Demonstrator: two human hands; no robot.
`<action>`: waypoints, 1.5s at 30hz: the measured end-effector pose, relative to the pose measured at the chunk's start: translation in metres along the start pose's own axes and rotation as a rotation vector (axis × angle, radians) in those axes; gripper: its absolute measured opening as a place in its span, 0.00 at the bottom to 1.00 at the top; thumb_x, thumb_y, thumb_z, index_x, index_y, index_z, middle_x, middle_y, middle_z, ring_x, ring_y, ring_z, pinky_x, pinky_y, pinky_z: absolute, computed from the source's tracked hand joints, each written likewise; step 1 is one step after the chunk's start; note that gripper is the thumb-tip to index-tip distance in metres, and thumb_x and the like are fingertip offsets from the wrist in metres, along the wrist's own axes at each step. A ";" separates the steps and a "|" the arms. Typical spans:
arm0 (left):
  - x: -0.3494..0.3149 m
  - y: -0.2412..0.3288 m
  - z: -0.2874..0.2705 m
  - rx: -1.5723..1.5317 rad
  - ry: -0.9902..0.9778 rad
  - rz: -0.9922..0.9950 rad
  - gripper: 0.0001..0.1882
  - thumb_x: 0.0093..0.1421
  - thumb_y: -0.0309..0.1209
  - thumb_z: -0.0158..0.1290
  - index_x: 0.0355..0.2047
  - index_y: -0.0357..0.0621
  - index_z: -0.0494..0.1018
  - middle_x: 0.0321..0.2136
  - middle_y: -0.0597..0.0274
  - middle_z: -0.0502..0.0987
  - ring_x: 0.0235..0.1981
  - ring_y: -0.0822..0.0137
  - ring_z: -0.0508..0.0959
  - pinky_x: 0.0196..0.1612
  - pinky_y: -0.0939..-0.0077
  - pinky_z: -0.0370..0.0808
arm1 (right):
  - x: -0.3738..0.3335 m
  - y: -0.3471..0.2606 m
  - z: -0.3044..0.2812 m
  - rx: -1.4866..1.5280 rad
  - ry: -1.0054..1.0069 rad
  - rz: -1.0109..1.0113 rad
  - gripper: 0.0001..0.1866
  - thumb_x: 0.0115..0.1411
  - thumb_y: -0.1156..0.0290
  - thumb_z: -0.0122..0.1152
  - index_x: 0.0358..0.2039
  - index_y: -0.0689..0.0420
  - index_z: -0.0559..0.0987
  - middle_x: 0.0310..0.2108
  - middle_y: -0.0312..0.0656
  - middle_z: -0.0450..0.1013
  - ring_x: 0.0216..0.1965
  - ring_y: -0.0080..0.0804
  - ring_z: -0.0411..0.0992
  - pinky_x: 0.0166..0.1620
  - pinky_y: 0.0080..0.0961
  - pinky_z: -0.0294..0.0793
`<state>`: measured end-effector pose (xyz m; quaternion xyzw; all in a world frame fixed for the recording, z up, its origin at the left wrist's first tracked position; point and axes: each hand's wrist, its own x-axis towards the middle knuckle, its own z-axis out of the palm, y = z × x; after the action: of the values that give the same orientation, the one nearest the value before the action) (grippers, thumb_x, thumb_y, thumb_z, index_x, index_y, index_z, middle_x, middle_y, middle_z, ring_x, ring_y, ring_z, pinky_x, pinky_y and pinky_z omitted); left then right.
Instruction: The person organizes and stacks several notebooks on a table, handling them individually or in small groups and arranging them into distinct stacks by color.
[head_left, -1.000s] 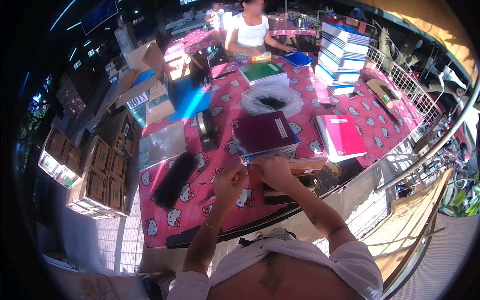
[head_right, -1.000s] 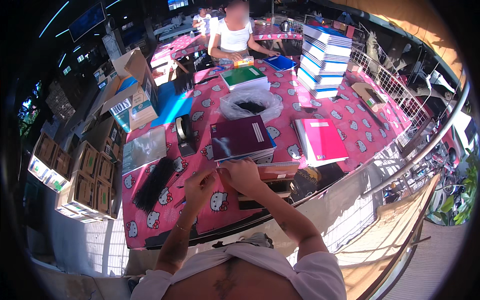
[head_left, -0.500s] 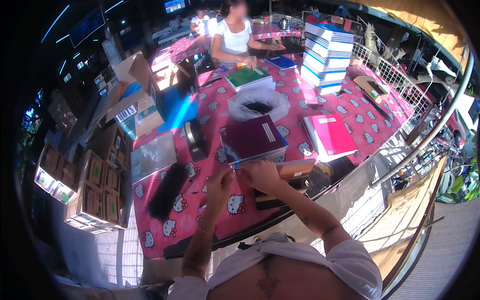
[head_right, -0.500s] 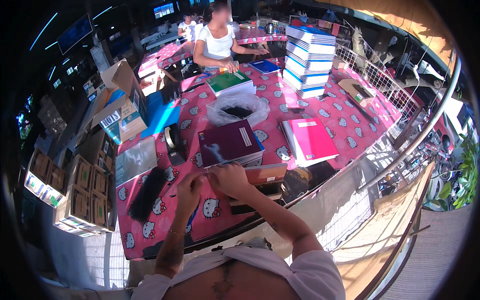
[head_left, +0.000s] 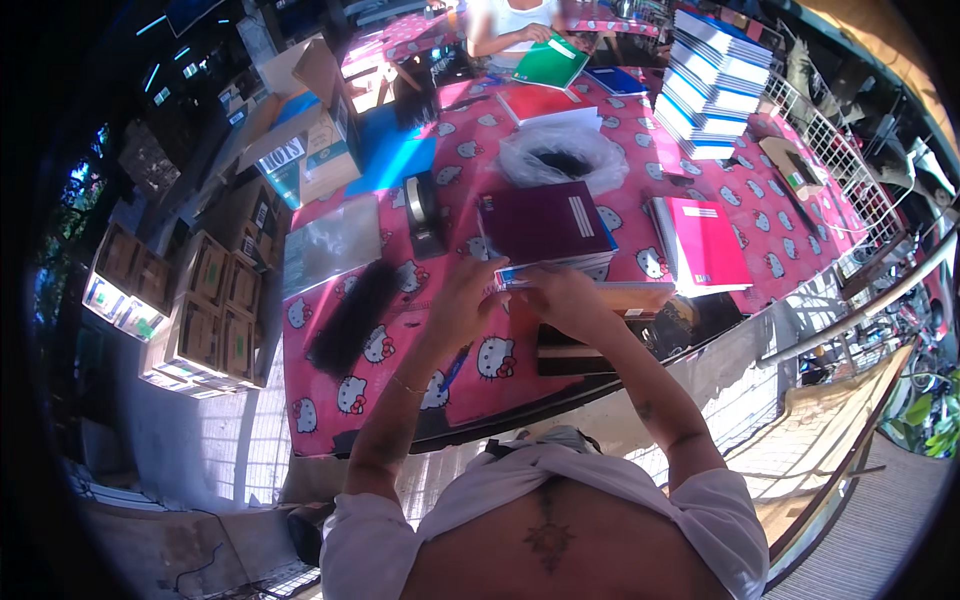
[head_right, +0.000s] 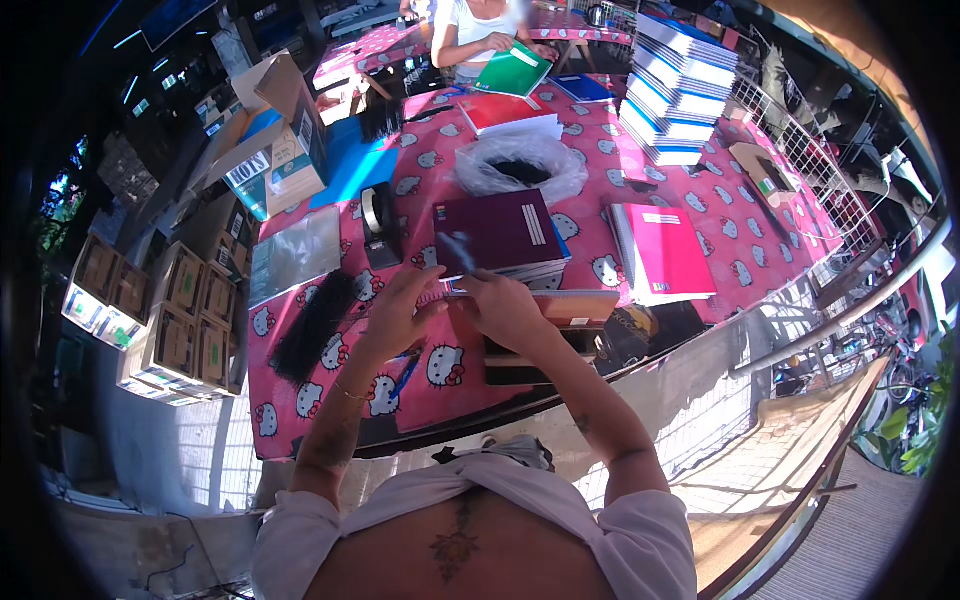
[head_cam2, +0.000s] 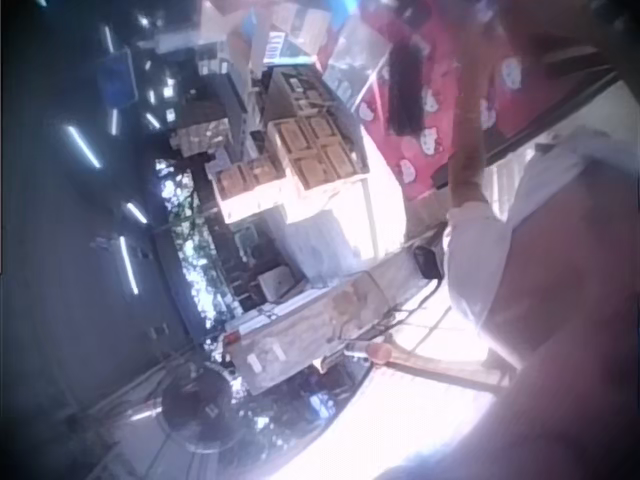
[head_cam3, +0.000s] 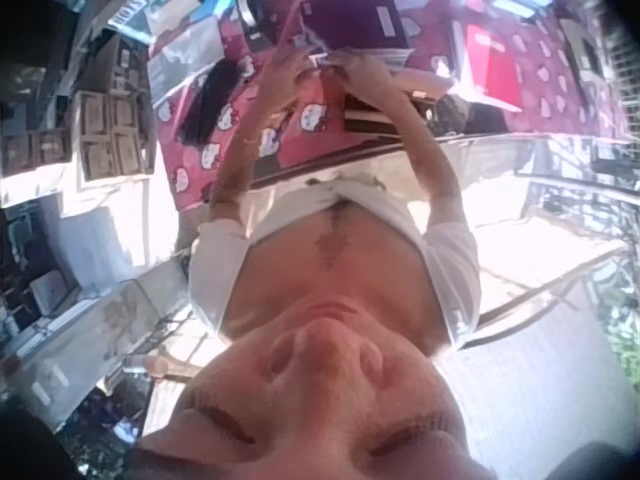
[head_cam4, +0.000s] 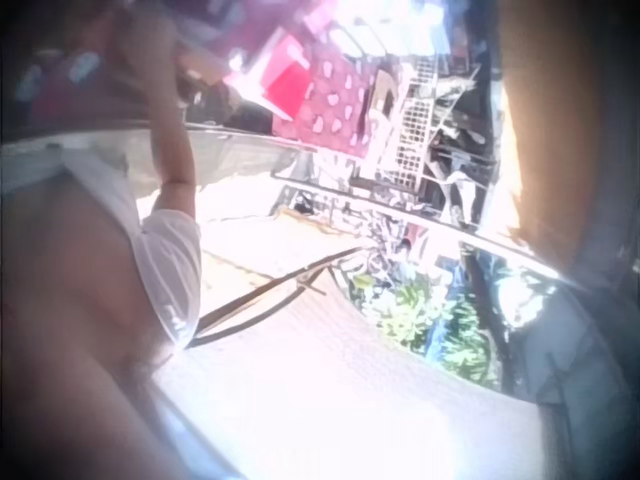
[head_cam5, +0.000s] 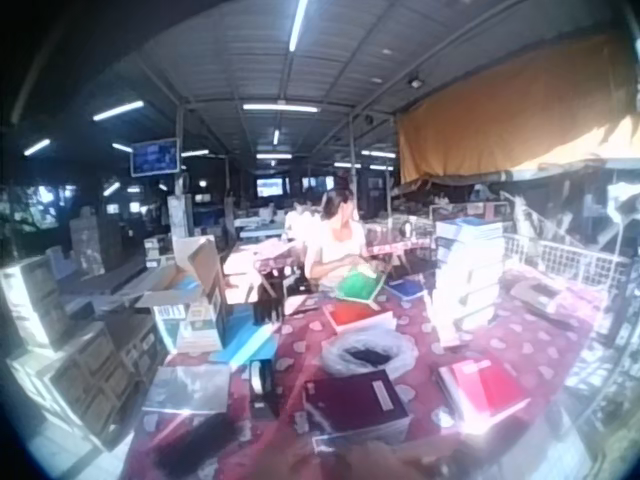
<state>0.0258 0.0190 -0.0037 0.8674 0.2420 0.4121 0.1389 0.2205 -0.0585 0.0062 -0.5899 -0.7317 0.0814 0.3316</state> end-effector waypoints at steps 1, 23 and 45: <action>0.005 -0.003 -0.005 -0.007 -0.083 0.032 0.11 0.62 0.32 0.58 0.42 0.43 0.76 0.32 0.56 0.76 0.31 0.50 0.78 0.36 0.56 0.74 | 0.003 0.001 -0.002 0.001 0.007 -0.009 0.12 0.56 0.69 0.63 0.42 0.54 0.81 0.38 0.48 0.79 0.36 0.50 0.78 0.41 0.43 0.77; -0.004 -0.008 0.001 -0.114 -0.310 -0.109 0.18 0.59 0.31 0.60 0.50 0.46 0.75 0.34 0.56 0.76 0.35 0.51 0.79 0.37 0.59 0.75 | 0.017 0.013 -0.026 0.228 -0.223 -0.169 0.10 0.55 0.77 0.62 0.39 0.62 0.82 0.36 0.49 0.79 0.41 0.49 0.77 0.46 0.39 0.75; 0.013 0.003 0.019 0.186 -0.366 0.006 0.24 0.64 0.47 0.53 0.52 0.42 0.72 0.47 0.51 0.74 0.45 0.49 0.76 0.44 0.56 0.73 | -0.015 0.021 -0.041 -0.113 -0.031 -0.100 0.10 0.59 0.67 0.61 0.43 0.48 0.81 0.29 0.44 0.80 0.30 0.47 0.79 0.33 0.42 0.77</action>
<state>0.0485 0.0232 -0.0056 0.9376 0.2473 0.2237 0.0987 0.2626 -0.0773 0.0212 -0.5692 -0.7687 0.0326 0.2899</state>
